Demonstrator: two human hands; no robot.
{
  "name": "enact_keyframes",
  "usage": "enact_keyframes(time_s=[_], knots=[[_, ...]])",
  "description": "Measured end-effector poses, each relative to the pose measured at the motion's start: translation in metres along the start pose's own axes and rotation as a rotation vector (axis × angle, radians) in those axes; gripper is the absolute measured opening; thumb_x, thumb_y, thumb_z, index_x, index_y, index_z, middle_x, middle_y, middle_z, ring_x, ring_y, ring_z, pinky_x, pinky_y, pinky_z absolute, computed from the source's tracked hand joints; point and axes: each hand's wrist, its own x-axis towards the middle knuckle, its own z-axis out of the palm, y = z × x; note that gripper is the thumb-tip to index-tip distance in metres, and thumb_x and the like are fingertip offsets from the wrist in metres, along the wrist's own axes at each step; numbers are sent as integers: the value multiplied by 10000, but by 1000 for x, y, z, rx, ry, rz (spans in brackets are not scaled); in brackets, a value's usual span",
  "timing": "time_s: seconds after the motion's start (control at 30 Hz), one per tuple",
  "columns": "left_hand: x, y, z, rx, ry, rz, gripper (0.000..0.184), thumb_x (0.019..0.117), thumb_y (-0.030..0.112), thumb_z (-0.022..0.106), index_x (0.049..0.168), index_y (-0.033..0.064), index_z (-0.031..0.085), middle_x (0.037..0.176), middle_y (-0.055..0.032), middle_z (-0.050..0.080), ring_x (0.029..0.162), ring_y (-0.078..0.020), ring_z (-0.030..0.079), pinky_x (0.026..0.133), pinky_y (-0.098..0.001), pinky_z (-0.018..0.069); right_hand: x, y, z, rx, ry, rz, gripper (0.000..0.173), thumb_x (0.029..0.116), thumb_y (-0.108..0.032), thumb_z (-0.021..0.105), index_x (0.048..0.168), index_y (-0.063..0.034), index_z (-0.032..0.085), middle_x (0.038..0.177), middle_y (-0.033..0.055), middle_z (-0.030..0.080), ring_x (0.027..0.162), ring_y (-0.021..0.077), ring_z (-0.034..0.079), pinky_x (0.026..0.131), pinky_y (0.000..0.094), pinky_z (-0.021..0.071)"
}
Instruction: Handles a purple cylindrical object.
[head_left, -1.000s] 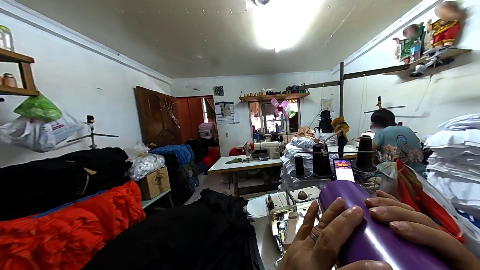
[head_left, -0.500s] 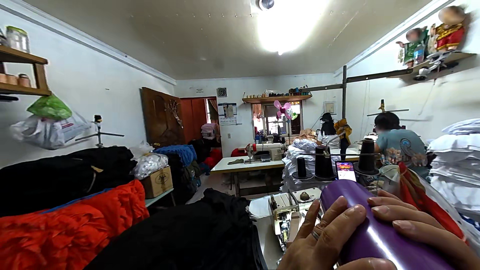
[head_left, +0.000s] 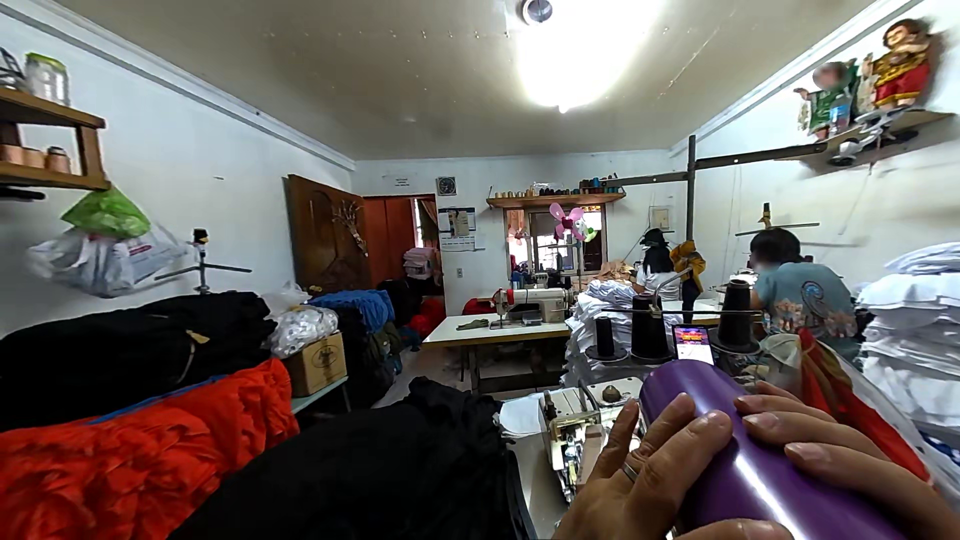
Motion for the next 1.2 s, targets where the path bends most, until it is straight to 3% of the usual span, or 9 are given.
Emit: enact_keyframes(time_s=[1.2], knots=[[-6,0,-2,40,-13,-11,277,1097,222,420,1352,154,506,1416,-202,575,1451,-252,451,1236,-469,245,-6,0,6,28,-3,29,682,1099,-517,92,1186,-124,642,1232,-39,691,1285,80,578,1184,320,362]])
